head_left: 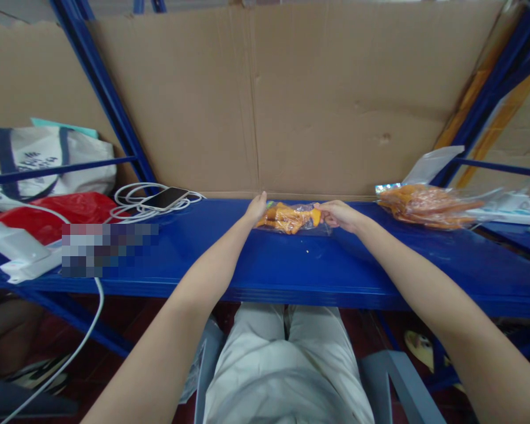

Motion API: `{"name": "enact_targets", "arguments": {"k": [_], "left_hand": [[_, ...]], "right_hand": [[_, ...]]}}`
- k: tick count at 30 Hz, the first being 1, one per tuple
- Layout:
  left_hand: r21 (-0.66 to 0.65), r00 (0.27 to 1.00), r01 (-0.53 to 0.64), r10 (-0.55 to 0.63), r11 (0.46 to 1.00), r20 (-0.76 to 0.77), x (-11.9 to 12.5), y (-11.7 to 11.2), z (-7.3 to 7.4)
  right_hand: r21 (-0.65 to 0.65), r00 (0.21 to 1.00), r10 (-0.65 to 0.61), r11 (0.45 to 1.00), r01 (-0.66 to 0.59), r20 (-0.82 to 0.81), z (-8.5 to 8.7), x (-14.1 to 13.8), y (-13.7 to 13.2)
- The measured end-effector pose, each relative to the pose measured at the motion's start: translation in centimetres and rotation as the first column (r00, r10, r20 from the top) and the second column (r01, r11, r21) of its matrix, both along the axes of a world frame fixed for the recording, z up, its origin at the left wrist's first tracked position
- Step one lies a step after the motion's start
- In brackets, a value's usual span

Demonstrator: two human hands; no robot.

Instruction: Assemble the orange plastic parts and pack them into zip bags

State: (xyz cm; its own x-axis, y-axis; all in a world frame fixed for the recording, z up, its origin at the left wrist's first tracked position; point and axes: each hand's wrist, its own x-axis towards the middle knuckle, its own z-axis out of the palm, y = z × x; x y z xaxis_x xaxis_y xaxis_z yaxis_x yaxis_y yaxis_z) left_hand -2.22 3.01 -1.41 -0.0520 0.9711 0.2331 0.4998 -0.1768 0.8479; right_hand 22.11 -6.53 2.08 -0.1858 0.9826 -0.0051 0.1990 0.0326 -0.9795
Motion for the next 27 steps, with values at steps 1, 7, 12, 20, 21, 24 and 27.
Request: {"name": "enact_targets", "arguments": {"k": [1, 7, 12, 20, 21, 24, 27], "left_hand": [[-0.013, 1.000, -0.006, 0.006, 1.000, 0.002, 0.0, -0.1, 0.0], [-0.049, 0.996, 0.032, -0.028, 0.998, 0.080, 0.1, -1.0, 0.7], [0.076, 0.965, 0.251, -0.256, 0.965, 0.056, 0.2, -2.4, 1.7], [0.236, 0.854, 0.497, -0.422, 0.835, -0.305, 0.9, -3.6, 2.5], [0.258, 0.857, 0.489, -0.405, 0.833, -0.318, 1.1, -3.7, 2.6], [0.313, 0.874, 0.455, -0.349, 0.834, -0.339, 1.4, -4.1, 2.9], [0.339, 0.874, 0.451, -0.330, 0.826, -0.357, 1.6, -4.4, 3.0]], "right_hand": [[0.006, 1.000, 0.008, 1.000, -0.008, -0.030, -0.2, -0.1, 0.0], [-0.019, 0.988, 0.042, 0.999, -0.046, -0.151, -1.6, -1.1, 0.4], [-0.043, 0.989, 0.055, 0.997, -0.061, -0.135, -2.2, -1.5, 0.6], [-0.046, 0.990, 0.050, 0.997, -0.056, -0.128, -2.1, -1.7, 0.5], [-0.042, 0.991, 0.054, 0.997, -0.060, -0.126, -2.1, -1.7, 0.5], [-0.021, 0.992, 0.067, 0.997, -0.069, -0.102, -2.2, -1.7, 0.6], [-0.003, 0.989, 0.082, 0.997, -0.083, -0.121, -2.3, -1.8, 0.7]]}}
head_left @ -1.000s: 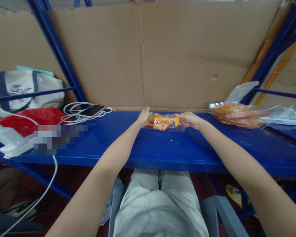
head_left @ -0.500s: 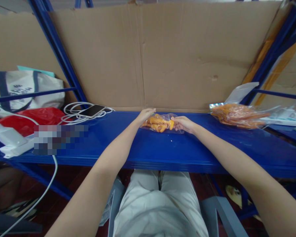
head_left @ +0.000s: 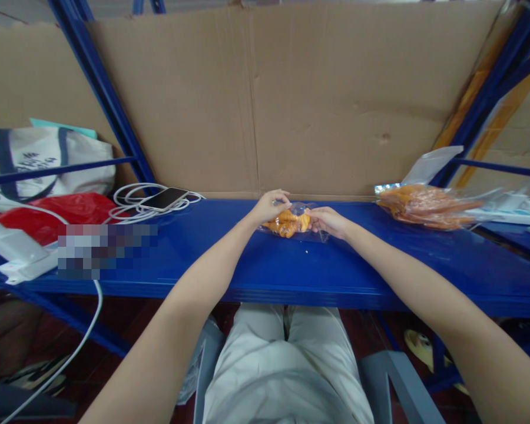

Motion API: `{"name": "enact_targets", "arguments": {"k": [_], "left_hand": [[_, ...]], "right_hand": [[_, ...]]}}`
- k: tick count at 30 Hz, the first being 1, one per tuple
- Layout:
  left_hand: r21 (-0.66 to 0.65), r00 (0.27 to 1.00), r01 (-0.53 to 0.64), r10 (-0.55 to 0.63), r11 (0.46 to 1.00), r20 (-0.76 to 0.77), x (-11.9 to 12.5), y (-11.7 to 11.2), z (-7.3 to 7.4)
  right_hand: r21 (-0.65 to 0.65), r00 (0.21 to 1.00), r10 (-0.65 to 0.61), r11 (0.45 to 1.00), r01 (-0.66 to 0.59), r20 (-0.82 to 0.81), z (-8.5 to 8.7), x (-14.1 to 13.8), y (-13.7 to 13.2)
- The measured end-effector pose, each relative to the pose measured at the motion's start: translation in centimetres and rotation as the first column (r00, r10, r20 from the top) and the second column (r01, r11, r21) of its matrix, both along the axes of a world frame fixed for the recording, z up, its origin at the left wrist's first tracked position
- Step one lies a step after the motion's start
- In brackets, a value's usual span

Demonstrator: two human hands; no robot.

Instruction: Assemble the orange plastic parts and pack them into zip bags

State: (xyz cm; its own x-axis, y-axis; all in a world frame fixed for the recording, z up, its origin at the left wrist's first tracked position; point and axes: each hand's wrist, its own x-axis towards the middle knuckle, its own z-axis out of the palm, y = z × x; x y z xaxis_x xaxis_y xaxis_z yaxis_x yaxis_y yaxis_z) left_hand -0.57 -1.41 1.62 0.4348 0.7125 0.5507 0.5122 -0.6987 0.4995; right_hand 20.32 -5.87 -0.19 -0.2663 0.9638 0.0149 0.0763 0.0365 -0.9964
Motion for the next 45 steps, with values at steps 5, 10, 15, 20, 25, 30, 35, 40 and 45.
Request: {"name": "enact_targets", "arguments": {"k": [5, 10, 15, 20, 25, 30, 35, 40, 45], "left_hand": [[0.041, 0.999, 0.024, -0.026, 0.999, 0.047, -0.1, 0.4, -0.1], [0.026, 0.999, 0.018, -0.019, 0.999, 0.032, -0.1, 0.5, -0.1], [-0.014, 0.999, 0.023, -0.023, 1.000, 0.032, 0.1, 0.3, -0.1], [-0.010, 0.998, 0.045, -0.044, 0.999, 0.038, 0.3, 0.5, -0.3], [-0.113, 0.992, 0.084, -0.073, 0.990, 0.101, 0.4, 1.0, -0.8], [-0.236, 0.985, 0.096, -0.058, 0.967, 0.164, 0.6, 1.3, -1.1], [-0.263, 0.981, 0.083, -0.033, 0.961, 0.189, 0.9, 1.5, -1.2], [-0.277, 0.981, 0.064, -0.011, 0.959, 0.192, 1.1, 1.6, -1.4], [-0.257, 0.982, 0.038, 0.012, 0.966, 0.190, 1.1, 1.4, -1.5]], "right_hand": [[0.043, 0.996, 0.056, 0.998, -0.053, -0.068, -0.1, -0.4, -0.2], [0.068, 0.998, 0.054, 0.996, -0.052, -0.027, -0.4, -1.0, -0.2], [0.075, 0.987, 0.068, 0.994, -0.079, 0.143, -0.5, -1.1, -0.4], [0.105, 0.975, 0.053, 0.991, -0.077, 0.216, -0.3, -1.2, -0.7], [0.146, 0.958, 0.028, 0.987, -0.072, 0.285, -0.2, -1.3, -0.6], [0.176, 0.943, -0.012, 0.983, -0.050, 0.334, 0.2, -1.6, -0.8], [0.202, 0.976, 0.028, 0.977, -0.073, 0.217, 0.6, -1.0, -0.8], [0.277, 0.976, 0.130, 0.945, -0.176, 0.175, 0.9, -0.6, -1.0], [0.347, 0.951, 0.119, 0.912, -0.218, 0.286, 0.6, -1.2, -1.2]]}}
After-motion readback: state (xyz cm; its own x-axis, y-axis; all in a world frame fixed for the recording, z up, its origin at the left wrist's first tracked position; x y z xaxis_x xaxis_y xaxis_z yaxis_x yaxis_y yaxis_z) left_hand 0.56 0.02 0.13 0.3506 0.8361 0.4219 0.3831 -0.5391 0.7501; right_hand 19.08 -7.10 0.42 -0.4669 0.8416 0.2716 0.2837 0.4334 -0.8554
